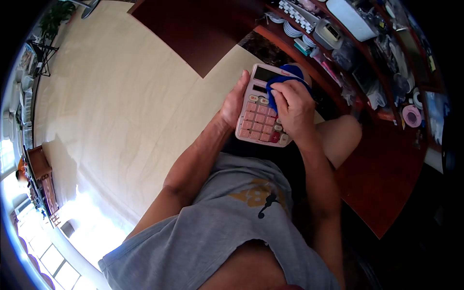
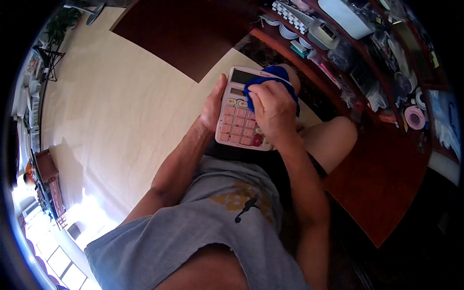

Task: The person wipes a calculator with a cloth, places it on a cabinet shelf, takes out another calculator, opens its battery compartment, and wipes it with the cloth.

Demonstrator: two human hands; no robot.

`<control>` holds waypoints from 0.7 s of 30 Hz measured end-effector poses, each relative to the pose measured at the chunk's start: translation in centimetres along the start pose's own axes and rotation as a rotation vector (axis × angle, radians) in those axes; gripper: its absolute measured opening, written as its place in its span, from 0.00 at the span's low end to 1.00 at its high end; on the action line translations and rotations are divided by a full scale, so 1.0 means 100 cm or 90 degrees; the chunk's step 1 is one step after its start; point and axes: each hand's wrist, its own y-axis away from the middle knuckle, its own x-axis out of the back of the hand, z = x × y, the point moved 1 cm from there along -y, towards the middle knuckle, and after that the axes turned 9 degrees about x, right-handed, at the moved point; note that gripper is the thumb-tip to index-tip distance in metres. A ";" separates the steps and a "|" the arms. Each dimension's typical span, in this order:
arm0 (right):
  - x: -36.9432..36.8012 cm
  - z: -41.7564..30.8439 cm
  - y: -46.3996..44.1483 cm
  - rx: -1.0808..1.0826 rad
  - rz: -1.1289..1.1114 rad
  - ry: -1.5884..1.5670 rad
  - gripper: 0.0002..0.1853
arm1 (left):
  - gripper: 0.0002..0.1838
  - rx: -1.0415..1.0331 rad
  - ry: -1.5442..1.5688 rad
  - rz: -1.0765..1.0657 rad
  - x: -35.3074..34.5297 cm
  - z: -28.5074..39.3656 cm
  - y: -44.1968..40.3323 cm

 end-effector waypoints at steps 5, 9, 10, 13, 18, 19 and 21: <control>-0.015 -0.029 -0.012 0.053 0.009 -0.117 0.06 | 0.38 0.039 -0.058 0.147 -0.008 -0.002 -0.001; 0.004 -0.014 -0.008 0.048 -0.047 -0.048 0.06 | 0.43 0.003 -0.001 0.048 -0.010 0.004 0.007; 0.005 -0.005 -0.004 0.042 -0.039 -0.033 0.06 | 0.45 -0.010 -0.020 0.049 -0.007 0.006 0.009; 0.008 0.014 0.008 -0.032 -0.045 0.030 0.08 | 0.49 -0.031 -0.031 0.058 -0.003 0.009 0.015; -0.005 0.056 0.035 -0.184 0.040 -0.035 0.11 | 0.47 -0.142 0.010 0.063 0.010 0.025 0.027; -0.003 0.057 0.033 -0.246 0.071 -0.113 0.12 | 0.46 -0.189 0.024 0.056 0.011 0.032 0.032; 0.006 0.068 0.039 -0.496 0.167 -0.434 0.13 | 0.44 -0.208 0.025 0.042 0.019 0.034 0.033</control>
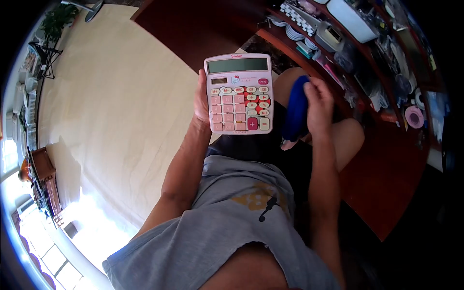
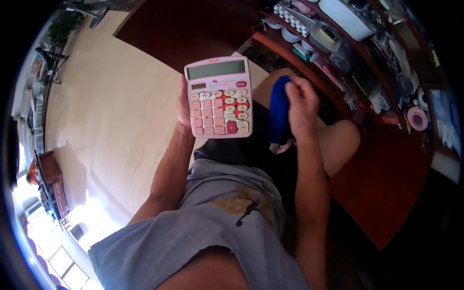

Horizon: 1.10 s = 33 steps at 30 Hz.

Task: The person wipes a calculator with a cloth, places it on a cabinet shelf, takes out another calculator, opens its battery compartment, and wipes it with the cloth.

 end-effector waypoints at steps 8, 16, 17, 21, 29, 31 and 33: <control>0.011 -0.095 -0.016 -0.107 0.120 -0.627 0.27 | 0.45 -0.034 0.006 -0.014 -0.002 0.008 -0.001; -0.037 -0.053 -0.013 0.130 -0.044 -0.059 0.11 | 0.53 -0.047 -0.028 -0.042 -0.011 0.012 0.007; -0.042 -0.050 -0.007 0.227 -0.086 0.104 0.10 | 0.53 -0.073 -0.094 -0.001 -0.011 0.013 0.008; -0.065 -0.052 0.017 0.422 -0.122 0.269 0.09 | 0.51 -0.092 -0.141 0.027 -0.021 0.012 0.011; -0.079 -0.060 0.018 0.496 -0.111 0.318 0.13 | 0.50 -0.073 -0.142 0.027 -0.033 0.015 0.018; -0.084 -0.072 0.020 0.529 -0.123 0.354 0.13 | 0.51 -0.089 -0.178 0.059 -0.032 0.015 0.017; -0.094 -0.074 0.023 0.562 -0.136 0.335 0.12 | 0.50 -0.083 -0.212 0.042 -0.034 0.018 0.019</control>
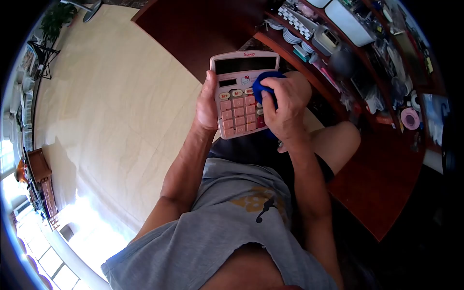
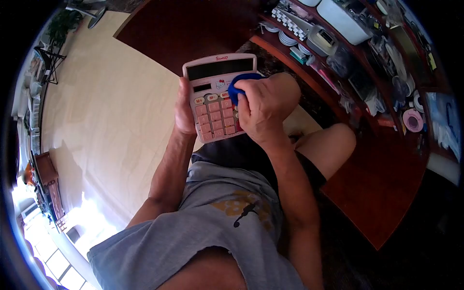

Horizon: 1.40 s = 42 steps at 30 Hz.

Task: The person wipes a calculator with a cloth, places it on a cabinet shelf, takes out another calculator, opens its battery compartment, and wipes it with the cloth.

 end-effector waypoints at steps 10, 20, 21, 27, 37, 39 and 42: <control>0.005 -0.003 0.000 -0.006 0.000 0.026 0.10 | 0.44 -0.034 -0.035 -0.026 -0.001 -0.003 0.000; 0.002 -0.005 -0.004 0.024 -0.026 -0.012 0.11 | 0.43 -0.039 -0.090 0.002 -0.004 0.001 -0.001; 0.002 -0.004 -0.005 0.023 -0.029 0.014 0.11 | 0.44 0.002 -0.029 -0.018 0.000 0.001 -0.001; 0.025 0.044 0.024 -0.340 0.065 -0.141 0.09 | 0.49 0.034 0.130 -0.022 0.010 0.004 -0.003; 0.025 0.031 0.016 -0.536 0.162 -0.581 0.09 | 0.50 0.051 0.188 -0.061 0.016 0.002 -0.003; 0.023 0.032 0.017 -0.514 0.124 -0.558 0.09 | 0.50 0.047 0.177 -0.049 0.013 0.002 -0.002; 0.015 0.028 0.014 -0.390 0.065 -0.430 0.09 | 0.49 0.040 0.161 -0.047 0.009 0.002 -0.001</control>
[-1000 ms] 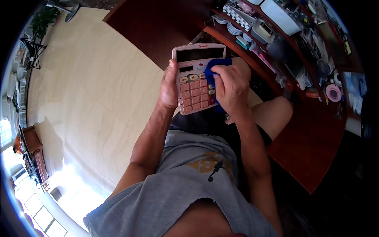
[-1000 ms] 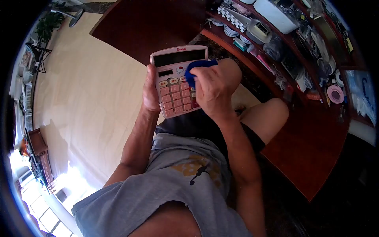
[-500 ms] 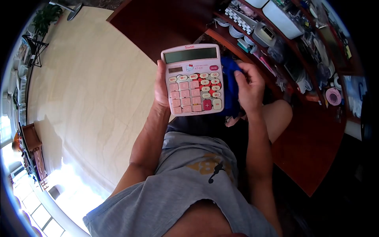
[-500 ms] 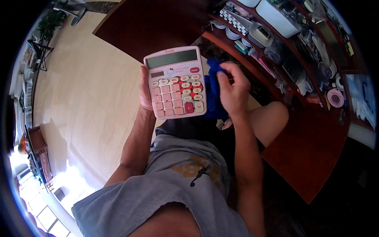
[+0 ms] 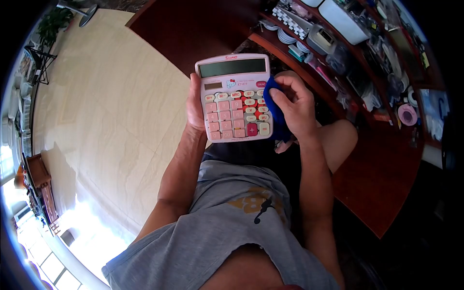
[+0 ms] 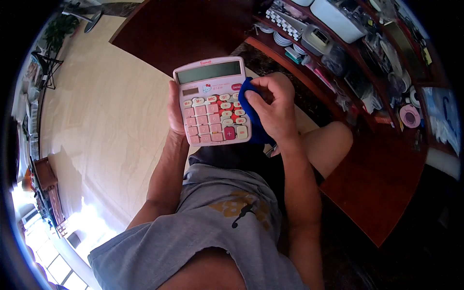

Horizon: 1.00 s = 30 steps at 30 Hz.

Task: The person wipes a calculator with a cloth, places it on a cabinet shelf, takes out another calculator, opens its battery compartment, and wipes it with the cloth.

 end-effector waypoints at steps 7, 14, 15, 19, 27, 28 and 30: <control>0.006 0.004 -0.007 0.107 0.026 0.275 0.09 | 0.49 0.028 -0.036 -0.003 -0.006 -0.005 0.000; 0.013 0.005 -0.007 -0.013 -0.008 0.237 0.10 | 0.49 0.043 -0.026 0.025 -0.004 -0.014 -0.002; 0.016 0.006 -0.008 -0.011 -0.009 0.235 0.10 | 0.49 0.043 -0.036 0.019 -0.004 -0.014 -0.002; 0.023 0.001 -0.005 -0.027 -0.078 0.124 0.11 | 0.50 0.032 0.022 0.029 -0.005 -0.017 -0.003; 0.035 -0.006 0.010 -0.227 -0.059 0.002 0.11 | 0.49 0.003 0.020 -0.001 -0.001 -0.015 -0.006; 0.032 -0.010 0.008 -0.179 -0.011 -0.029 0.10 | 0.49 0.003 0.010 0.004 -0.001 -0.013 -0.005; 0.025 -0.018 0.003 -0.105 0.046 -0.036 0.09 | 0.49 0.005 -0.022 0.025 -0.004 -0.010 -0.002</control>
